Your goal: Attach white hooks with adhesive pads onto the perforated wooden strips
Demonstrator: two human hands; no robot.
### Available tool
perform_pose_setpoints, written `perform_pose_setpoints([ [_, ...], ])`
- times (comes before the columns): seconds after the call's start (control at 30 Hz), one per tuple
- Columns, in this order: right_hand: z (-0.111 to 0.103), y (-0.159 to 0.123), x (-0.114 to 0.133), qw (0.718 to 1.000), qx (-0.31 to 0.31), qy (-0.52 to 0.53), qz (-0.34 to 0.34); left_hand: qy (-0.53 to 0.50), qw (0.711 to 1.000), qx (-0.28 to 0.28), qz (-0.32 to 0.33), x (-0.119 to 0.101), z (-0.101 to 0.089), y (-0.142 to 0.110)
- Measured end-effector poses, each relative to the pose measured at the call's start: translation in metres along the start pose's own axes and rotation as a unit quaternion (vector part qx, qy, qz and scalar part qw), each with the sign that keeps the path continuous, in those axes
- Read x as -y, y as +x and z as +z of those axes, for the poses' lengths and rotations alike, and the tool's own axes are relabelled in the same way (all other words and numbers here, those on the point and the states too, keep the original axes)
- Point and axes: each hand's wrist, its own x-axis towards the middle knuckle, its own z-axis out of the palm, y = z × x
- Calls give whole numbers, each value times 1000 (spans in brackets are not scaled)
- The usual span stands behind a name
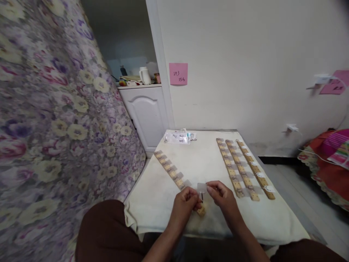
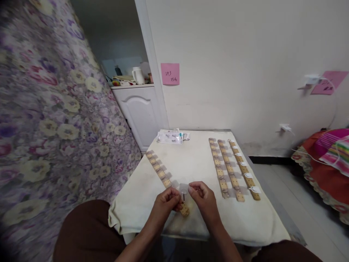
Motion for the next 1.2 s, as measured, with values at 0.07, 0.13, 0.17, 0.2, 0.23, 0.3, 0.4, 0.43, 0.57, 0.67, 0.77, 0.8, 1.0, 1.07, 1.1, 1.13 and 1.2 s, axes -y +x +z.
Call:
perform_pose_setpoints([
  [0.07,1,0,-1,999,39,-2,12,3,1000,10,-10,4,2,-3],
  [0.13,2,-1,-3,997,68,-5,26,11,1000,13,-17,8,2,-6],
  [0.17,3,-2,-4,996,78,-3,35,14,1000,14,-20,10,2,-8],
  [0.2,4,-3,-6,996,84,2,43,16,1000,15,-22,13,1,-11],
  [0.23,4,-4,-9,995,88,9,49,17,999,16,-26,16,-1,-13],
  [0.3,5,-5,-18,994,87,26,55,11,999,19,-43,24,-4,-18],
  [0.4,5,-7,-34,995,74,30,66,-11,995,22,-97,39,-7,-25],
  [0.43,6,-8,-40,995,69,26,70,-21,993,26,-115,45,-8,-26],
  [0.57,8,-10,-53,995,63,5,82,-39,987,33,-152,59,-7,-28],
  [0.67,11,-9,-54,995,59,-13,83,-45,985,20,-167,61,-7,-27],
  [0.77,14,-8,-53,995,60,-27,78,-50,983,8,-179,61,-7,-24],
  [0.8,15,-8,-53,995,59,-32,75,-51,982,5,-180,61,-7,-23],
  [1.0,17,-7,-58,993,67,-65,77,-54,983,-1,-175,64,-7,-20],
  [1.07,16,-6,-61,991,65,-96,67,-52,983,2,-175,63,-6,-20],
  [1.1,16,-5,-62,990,60,-117,56,-51,983,3,-176,63,-6,-20],
  [1.13,15,-5,-63,988,54,-139,45,-51,983,3,-177,63,-5,-19],
  [1.2,15,-4,-65,983,44,-177,30,-52,982,-2,-180,63,-5,-19],
])
